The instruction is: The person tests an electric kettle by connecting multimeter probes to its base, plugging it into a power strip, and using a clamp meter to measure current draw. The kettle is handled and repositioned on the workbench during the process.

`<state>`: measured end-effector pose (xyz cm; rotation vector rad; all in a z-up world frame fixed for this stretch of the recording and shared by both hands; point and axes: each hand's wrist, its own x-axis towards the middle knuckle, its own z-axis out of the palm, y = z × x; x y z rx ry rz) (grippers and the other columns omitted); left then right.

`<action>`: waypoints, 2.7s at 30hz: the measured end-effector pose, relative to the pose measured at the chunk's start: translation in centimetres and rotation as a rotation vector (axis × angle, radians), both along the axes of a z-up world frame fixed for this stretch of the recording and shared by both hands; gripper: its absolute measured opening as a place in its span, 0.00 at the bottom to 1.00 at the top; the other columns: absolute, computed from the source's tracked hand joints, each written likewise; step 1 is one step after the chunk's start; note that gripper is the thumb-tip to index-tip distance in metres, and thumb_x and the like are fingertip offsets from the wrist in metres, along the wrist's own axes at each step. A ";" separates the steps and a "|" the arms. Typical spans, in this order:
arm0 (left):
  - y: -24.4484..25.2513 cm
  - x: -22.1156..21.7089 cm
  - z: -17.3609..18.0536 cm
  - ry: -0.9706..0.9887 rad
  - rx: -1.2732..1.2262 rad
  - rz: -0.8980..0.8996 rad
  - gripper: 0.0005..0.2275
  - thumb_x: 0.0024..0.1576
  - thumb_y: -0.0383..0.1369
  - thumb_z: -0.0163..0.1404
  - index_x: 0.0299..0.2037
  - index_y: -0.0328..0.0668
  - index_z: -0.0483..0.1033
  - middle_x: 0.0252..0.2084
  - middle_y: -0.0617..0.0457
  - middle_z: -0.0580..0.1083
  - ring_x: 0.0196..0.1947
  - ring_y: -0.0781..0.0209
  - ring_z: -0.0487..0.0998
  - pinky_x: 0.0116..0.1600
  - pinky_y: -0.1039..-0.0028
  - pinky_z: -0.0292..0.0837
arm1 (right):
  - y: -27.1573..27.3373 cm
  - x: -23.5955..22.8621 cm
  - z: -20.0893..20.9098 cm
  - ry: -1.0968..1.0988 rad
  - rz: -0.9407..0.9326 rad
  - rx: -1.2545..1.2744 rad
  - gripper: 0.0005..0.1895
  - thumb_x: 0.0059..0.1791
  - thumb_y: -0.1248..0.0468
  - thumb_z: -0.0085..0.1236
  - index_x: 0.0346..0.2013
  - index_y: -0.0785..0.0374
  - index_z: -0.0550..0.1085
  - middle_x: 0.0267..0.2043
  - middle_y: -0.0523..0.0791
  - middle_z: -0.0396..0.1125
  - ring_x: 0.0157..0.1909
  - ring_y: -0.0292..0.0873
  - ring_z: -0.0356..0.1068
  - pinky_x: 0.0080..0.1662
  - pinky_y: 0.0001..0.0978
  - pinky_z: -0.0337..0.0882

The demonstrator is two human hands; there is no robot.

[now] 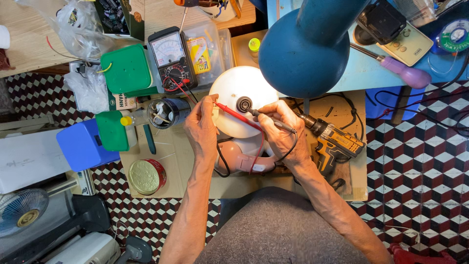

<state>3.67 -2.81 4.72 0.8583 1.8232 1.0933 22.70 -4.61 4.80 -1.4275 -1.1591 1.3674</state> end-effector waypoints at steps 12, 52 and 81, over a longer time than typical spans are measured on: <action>0.1 0.0 0.2 0.039 -0.044 0.001 0.17 0.64 0.42 0.48 0.46 0.38 0.85 0.25 0.61 0.71 0.20 0.75 0.62 0.23 0.79 0.59 | -0.1 0.0 -0.3 0.000 0.000 0.014 0.07 0.52 0.66 0.55 0.41 0.68 0.72 0.33 0.49 0.77 0.35 0.35 0.77 0.38 0.27 0.75; -0.3 0.2 0.5 0.055 0.011 -0.052 0.15 0.65 0.40 0.47 0.47 0.38 0.83 0.26 0.62 0.69 0.21 0.76 0.60 0.24 0.80 0.55 | -0.3 -0.6 1.0 -0.215 -0.071 0.097 0.07 0.52 0.67 0.58 0.42 0.67 0.74 0.20 0.44 0.66 0.22 0.33 0.65 0.28 0.29 0.67; -0.2 -0.5 0.4 0.123 0.022 -0.037 0.15 0.63 0.40 0.47 0.45 0.39 0.83 0.36 0.52 0.82 0.33 0.71 0.77 0.38 0.78 0.72 | -0.9 -1.0 0.1 0.005 -0.082 0.057 0.09 0.55 0.67 0.53 0.47 0.70 0.73 0.44 0.49 0.78 0.47 0.36 0.76 0.50 0.27 0.75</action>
